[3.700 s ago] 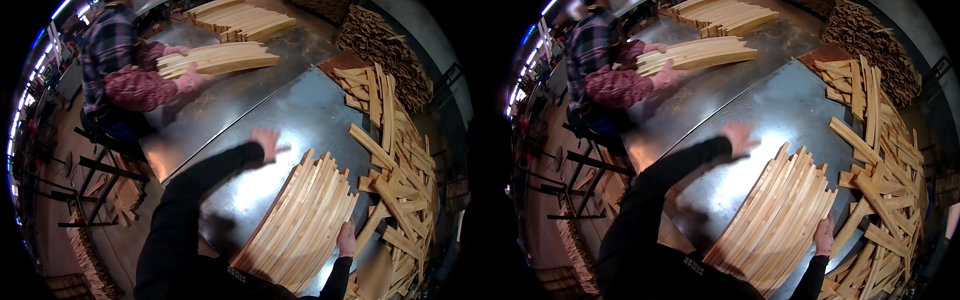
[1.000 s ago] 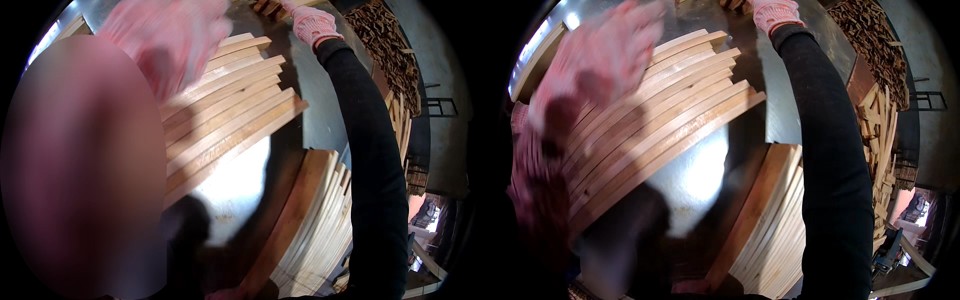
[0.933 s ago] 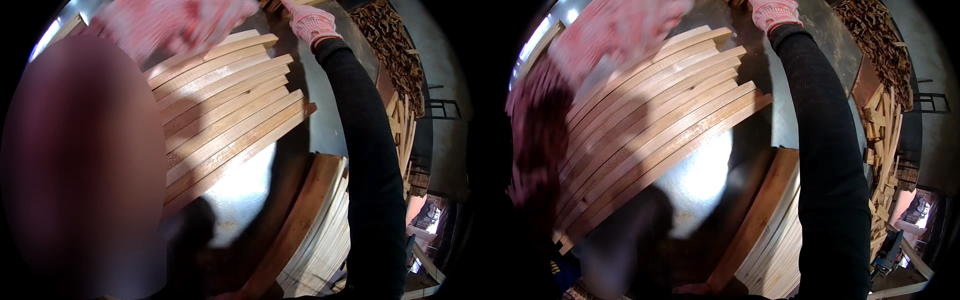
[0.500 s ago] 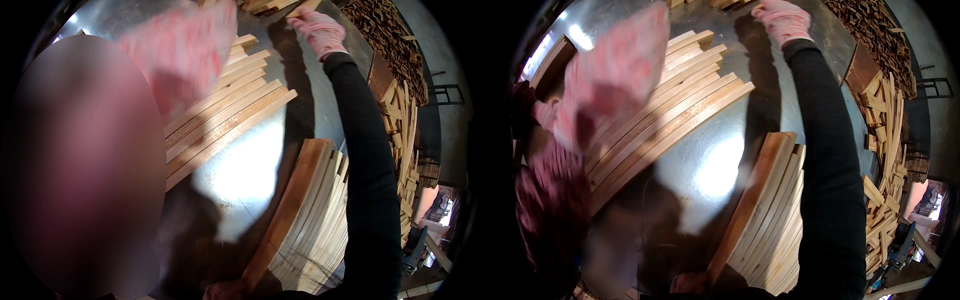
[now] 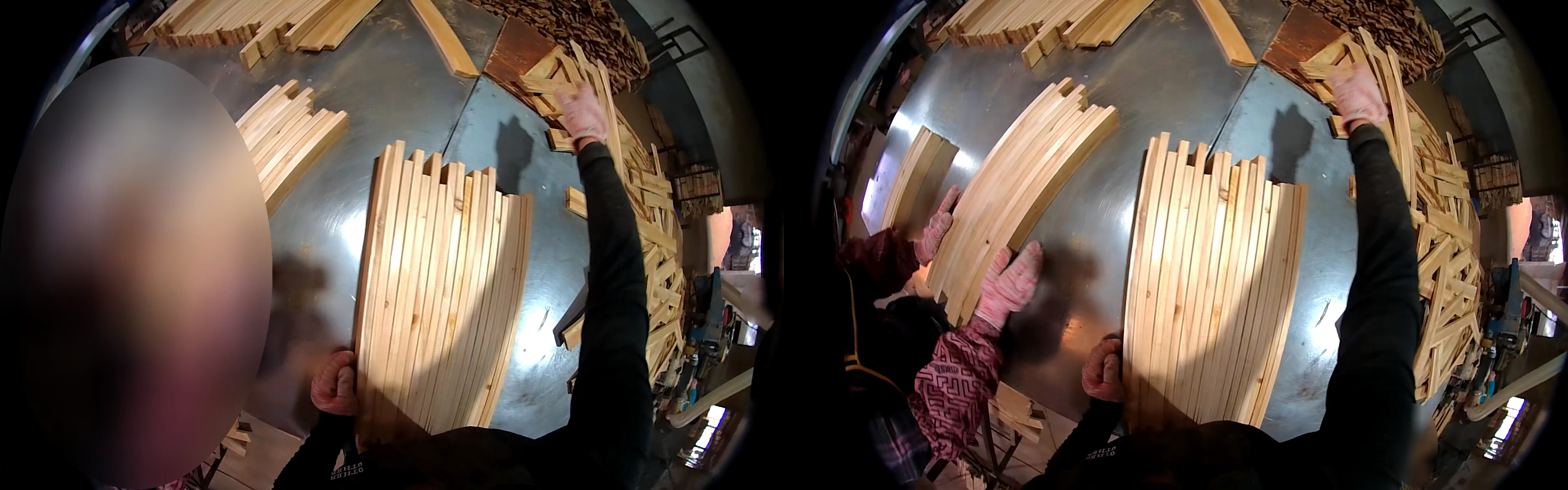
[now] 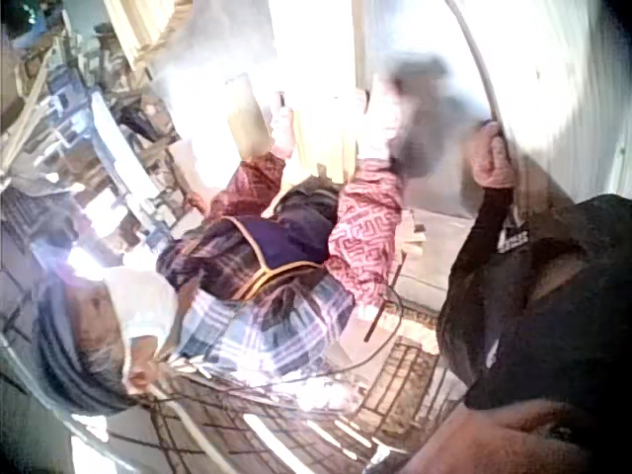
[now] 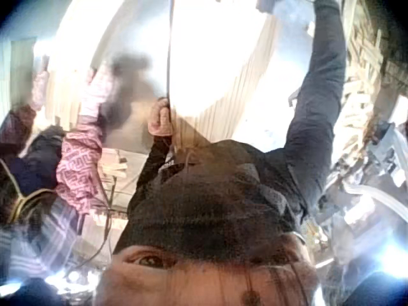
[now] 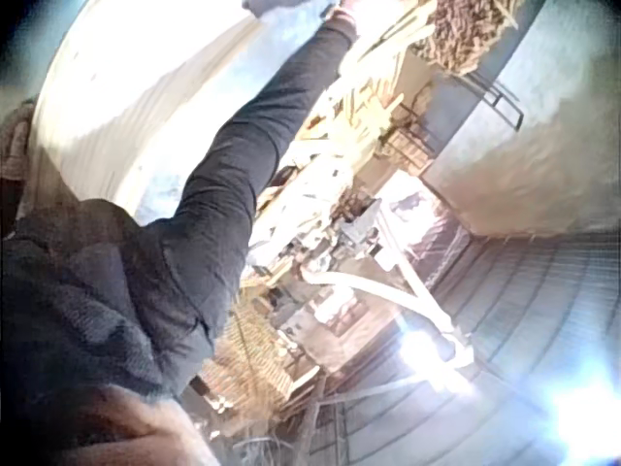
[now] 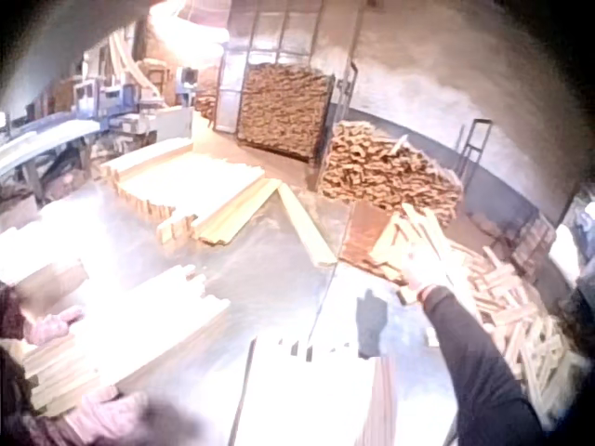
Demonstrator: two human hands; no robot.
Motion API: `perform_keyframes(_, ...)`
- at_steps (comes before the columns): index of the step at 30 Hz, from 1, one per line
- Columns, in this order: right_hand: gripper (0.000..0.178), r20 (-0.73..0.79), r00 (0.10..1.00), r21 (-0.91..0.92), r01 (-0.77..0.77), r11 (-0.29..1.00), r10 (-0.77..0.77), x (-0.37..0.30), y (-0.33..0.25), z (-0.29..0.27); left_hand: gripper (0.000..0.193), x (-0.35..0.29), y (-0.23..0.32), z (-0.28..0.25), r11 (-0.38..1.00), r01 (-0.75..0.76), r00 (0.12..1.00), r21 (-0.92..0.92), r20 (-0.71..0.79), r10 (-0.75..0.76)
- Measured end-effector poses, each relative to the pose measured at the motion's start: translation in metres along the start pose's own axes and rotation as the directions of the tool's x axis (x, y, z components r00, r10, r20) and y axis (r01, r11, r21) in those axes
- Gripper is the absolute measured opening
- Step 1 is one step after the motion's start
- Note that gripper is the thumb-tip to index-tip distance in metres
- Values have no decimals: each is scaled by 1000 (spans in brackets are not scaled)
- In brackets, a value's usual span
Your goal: The person sorts and stacks wooden planks on a metal table. They pick up planks from a pile, align them, and place them into neat stacks. Another person is visible working alongside, also handling wood.
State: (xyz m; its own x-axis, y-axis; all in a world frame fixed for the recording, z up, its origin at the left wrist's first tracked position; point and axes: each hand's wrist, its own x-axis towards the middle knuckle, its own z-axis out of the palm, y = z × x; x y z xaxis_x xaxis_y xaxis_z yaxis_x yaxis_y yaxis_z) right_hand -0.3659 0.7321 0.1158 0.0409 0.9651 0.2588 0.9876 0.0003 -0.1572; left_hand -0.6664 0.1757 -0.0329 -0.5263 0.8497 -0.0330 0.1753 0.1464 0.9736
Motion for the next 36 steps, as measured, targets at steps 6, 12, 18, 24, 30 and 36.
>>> perform_keyframes(6, 68, 126, 990, -140, 82, 987, -64, -11, -40, 84, 26, -4, 9, -5, 994, 19, 1000, 107, 19, -21)
perform_keyframes(12, 80, 27, 992, -247, 124, 961, -121, 41, -98, 191, 27, 21, 7, 13, 976, -83, 996, 201, 54, 73)
perform_keyframes(18, 74, 102, 901, -1, 423, 906, -421, 99, -51, 271, 29, 32, -52, -1, 965, -66, 986, 254, 167, 23)
perform_keyframes(24, 49, -70, 985, 576, 171, 799, -160, -22, 26, 112, 31, -12, -43, 9, 977, 30, 984, 212, 163, -66)
perform_keyframes(30, 33, -387, 922, 775, 336, 536, -19, -117, 215, -155, 29, -11, -52, 22, 997, 55, 993, -45, 105, -50)
perform_keyframes(36, 34, -494, 831, 741, 247, 625, 257, -314, 375, -321, 39, -18, 47, 24, 841, -29, 999, 540, 31, 14)
